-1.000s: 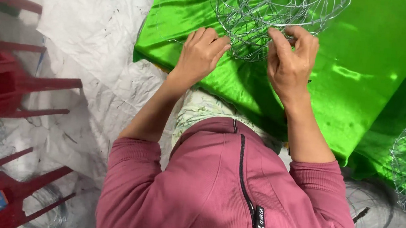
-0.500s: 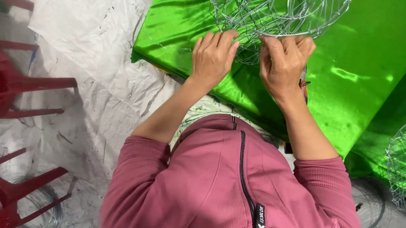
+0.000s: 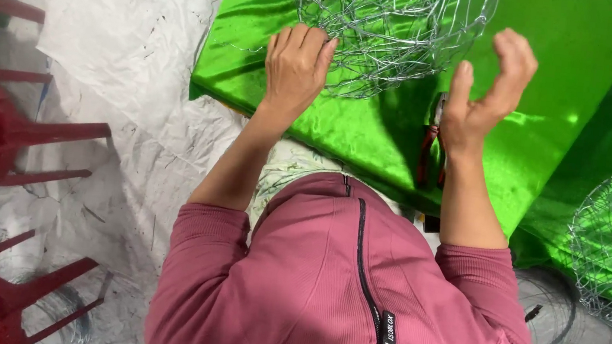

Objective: Assembling a wire mesh frame by twisting wire ends and using pliers.

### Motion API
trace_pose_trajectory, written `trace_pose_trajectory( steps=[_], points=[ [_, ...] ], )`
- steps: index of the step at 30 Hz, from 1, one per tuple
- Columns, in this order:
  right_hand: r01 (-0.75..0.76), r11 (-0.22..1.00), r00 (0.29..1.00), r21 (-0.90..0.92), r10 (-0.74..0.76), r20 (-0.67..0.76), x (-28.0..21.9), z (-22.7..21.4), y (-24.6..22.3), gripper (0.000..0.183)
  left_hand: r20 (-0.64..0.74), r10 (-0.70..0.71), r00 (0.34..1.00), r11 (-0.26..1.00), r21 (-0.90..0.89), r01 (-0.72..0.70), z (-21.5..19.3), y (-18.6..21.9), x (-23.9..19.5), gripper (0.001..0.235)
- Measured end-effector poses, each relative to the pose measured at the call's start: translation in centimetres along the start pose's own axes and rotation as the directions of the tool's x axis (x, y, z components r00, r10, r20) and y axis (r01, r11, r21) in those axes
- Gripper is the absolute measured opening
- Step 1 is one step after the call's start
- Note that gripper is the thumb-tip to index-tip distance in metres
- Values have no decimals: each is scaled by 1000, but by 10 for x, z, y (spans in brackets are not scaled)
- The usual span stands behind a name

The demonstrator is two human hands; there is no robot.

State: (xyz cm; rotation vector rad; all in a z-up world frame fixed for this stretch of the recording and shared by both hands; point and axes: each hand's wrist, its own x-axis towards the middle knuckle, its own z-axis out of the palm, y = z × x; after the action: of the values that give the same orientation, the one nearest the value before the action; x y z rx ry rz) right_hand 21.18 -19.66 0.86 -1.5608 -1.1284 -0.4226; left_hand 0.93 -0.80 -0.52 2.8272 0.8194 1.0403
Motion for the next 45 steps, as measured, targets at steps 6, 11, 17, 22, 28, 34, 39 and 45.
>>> trace_pose_trajectory(
  steps=[6, 11, 17, 22, 28, 34, 39, 45],
  points=[
    [-498, 799, 865, 337, 433, 253, -8, 17, 42, 45, 14, -49, 999, 998, -34, 50, 6, -14, 7, 32],
    [-550, 716, 833, 431, 430, 349, -2, 29, 44, 50, 14, -48, 999, 999, -23, 48, 0, -28, 16, 25],
    [-539, 729, 839, 422, 422, 343, 5, 36, 35, 41, 44, -83, 996, 989, -122, 88, 3, -52, 20, 24],
    [-523, 687, 851, 504, 389, 353, 12, 31, 7, 37, -4, 20, 1000, 996, -90, -21, -2, -69, 24, 11],
    [-403, 790, 913, 461, 317, 257, 14, 25, -18, 37, -99, 112, 989, 974, -188, -129, -4, -72, 37, 13],
    [-66, 985, 993, 160, 50, 105, -2, 35, -24, 43, -158, 169, 973, 959, -201, -199, 31, -99, 36, 25],
    [-25, 989, 997, 146, 14, 76, -25, 48, -29, 36, -164, 130, 978, 970, -184, -160, 45, -119, 37, 19],
    [-67, 992, 995, 104, 58, 87, -56, 70, -27, 34, -43, 107, 993, 965, -236, -114, 55, -125, 36, 42]
  ],
)
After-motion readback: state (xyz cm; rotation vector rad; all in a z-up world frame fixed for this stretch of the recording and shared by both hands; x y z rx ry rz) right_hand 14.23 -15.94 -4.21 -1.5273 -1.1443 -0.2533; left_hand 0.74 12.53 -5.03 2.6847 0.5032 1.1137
